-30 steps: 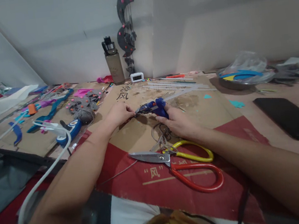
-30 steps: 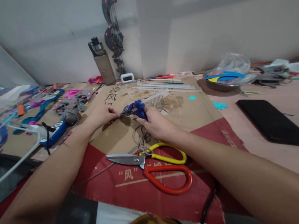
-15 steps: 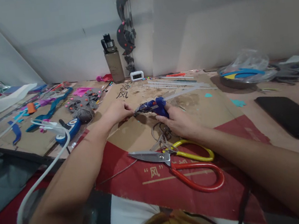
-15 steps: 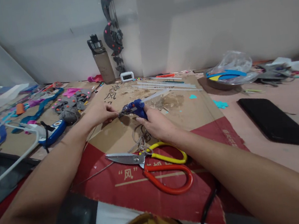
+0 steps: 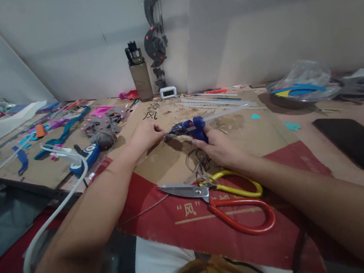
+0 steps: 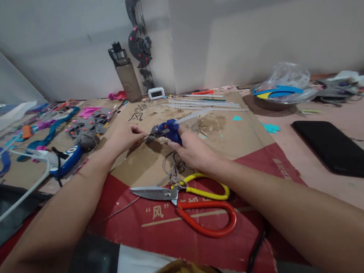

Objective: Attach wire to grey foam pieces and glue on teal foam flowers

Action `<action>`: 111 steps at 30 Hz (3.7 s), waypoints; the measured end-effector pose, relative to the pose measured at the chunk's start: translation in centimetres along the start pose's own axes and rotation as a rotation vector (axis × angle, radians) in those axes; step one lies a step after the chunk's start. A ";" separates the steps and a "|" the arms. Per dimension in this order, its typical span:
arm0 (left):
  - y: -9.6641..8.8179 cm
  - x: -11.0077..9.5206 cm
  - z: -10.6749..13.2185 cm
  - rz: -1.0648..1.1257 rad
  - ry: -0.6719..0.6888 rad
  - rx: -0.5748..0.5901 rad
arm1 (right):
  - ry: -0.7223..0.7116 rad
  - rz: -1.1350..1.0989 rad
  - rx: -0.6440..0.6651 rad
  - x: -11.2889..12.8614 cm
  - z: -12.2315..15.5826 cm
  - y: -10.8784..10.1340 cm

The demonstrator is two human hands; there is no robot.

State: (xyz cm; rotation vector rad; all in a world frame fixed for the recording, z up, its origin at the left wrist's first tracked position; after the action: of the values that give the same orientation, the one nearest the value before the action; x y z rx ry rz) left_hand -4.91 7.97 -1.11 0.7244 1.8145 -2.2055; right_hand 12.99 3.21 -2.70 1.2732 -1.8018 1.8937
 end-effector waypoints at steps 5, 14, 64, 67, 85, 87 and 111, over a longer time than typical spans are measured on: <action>0.8 0.4 -0.6 -0.043 0.004 0.033 | -0.020 0.015 -0.008 -0.1 0.0 0.0; 0.8 -0.3 -0.4 -0.149 -0.013 -0.007 | -0.018 0.073 0.008 0.1 0.0 0.1; 1.0 -1.4 0.1 -0.247 -0.010 -0.019 | 0.014 0.219 0.048 0.8 -0.2 0.6; 1.1 -1.1 0.2 -0.213 -0.032 0.012 | 0.011 0.219 0.056 0.9 -0.2 0.6; 1.1 -1.4 0.3 -0.240 0.041 -0.032 | 0.012 0.121 0.007 -0.2 -0.3 0.0; 1.0 -1.6 0.4 -0.237 0.042 -0.038 | 0.029 0.098 -0.004 -0.5 -0.3 -0.1; 1.2 -0.9 0.4 -0.216 -0.040 0.005 | 0.058 0.153 0.016 0.1 -0.2 0.0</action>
State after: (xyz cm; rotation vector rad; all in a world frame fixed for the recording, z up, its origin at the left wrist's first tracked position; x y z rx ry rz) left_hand -3.64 7.21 -1.68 0.5018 1.9493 -2.3379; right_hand 12.84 3.37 -2.57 1.1021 -1.9069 2.0054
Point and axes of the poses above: each hand's wrist, its own z-axis away from the middle knuckle, its own y-axis out of the palm, x = y × z, the point moved 10 cm from there along -z, towards the middle knuckle, and after that the axes turned 11 degrees about x, right-handed, at the moved point
